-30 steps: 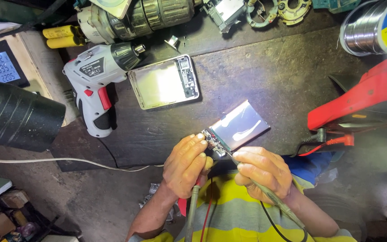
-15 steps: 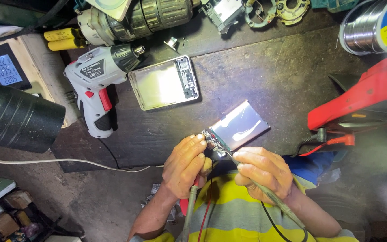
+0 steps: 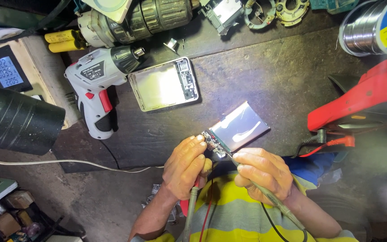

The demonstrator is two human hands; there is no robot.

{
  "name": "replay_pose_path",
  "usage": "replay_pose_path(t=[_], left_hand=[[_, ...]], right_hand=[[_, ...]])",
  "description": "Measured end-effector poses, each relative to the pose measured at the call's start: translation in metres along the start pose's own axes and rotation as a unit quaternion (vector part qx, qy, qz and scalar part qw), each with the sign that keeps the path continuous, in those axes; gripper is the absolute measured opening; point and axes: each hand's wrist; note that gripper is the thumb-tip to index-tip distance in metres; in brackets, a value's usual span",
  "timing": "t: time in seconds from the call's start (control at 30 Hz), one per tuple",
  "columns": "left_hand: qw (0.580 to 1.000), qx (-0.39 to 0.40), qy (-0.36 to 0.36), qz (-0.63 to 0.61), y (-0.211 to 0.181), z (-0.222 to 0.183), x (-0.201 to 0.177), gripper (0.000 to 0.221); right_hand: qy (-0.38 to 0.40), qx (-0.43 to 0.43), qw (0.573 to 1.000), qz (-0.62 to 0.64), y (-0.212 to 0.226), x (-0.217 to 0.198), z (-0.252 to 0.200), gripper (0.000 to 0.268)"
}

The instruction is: Testing a circuit board and battery assembly using a digital multimeter on a repair bench.

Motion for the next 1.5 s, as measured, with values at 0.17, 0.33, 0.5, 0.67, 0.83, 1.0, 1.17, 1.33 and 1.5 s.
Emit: replay_pose_path(t=[0.17, 0.33, 0.5, 0.67, 0.83, 1.0, 1.17, 1.33, 1.5], left_hand=[[1.000, 0.003, 0.006, 0.000, 0.000, 0.002, -0.001, 0.013], [1.000, 0.007, 0.005, 0.003, 0.000, 0.002, -0.001, 0.013], [0.999, 0.000, 0.028, -0.018, 0.002, -0.007, -0.007, 0.022], [0.998, -0.047, -0.027, -0.030, -0.016, 0.008, 0.010, 0.014], [0.995, -0.065, -0.073, 0.009, -0.025, 0.019, 0.014, 0.014], [0.996, -0.063, -0.068, 0.011, -0.025, 0.020, 0.015, 0.015], [0.998, -0.057, -0.031, 0.026, -0.014, 0.012, 0.004, 0.012], [0.998, -0.040, 0.049, 0.014, -0.007, 0.010, -0.006, 0.026], [0.999, -0.021, 0.026, 0.010, -0.004, 0.010, -0.005, 0.032]], right_hand=[[0.006, 0.003, 1.000, 0.001, -0.001, -0.001, -0.002, 0.020], [-0.002, 0.000, 1.000, 0.009, 0.000, 0.000, 0.000, 0.021], [0.005, 0.015, 1.000, 0.018, 0.001, 0.000, -0.003, 0.022], [-0.002, 0.018, 0.999, 0.027, 0.002, -0.007, 0.001, 0.023], [-0.016, 0.011, 0.999, 0.039, 0.007, -0.009, 0.011, 0.013], [-0.031, 0.001, 0.999, 0.043, 0.006, -0.007, 0.012, 0.014], [-0.008, 0.002, 0.999, 0.054, 0.001, -0.005, -0.002, 0.023], [-0.028, 0.009, 1.000, 0.010, 0.000, 0.003, -0.005, 0.019], [-0.002, 0.013, 1.000, -0.007, 0.001, 0.002, -0.008, 0.023]])
Point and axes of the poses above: each hand's wrist, its own z-axis towards the middle knuckle, its own x-axis out of the palm, y = z × x, and after that the axes turned 9 degrees about z, right-handed
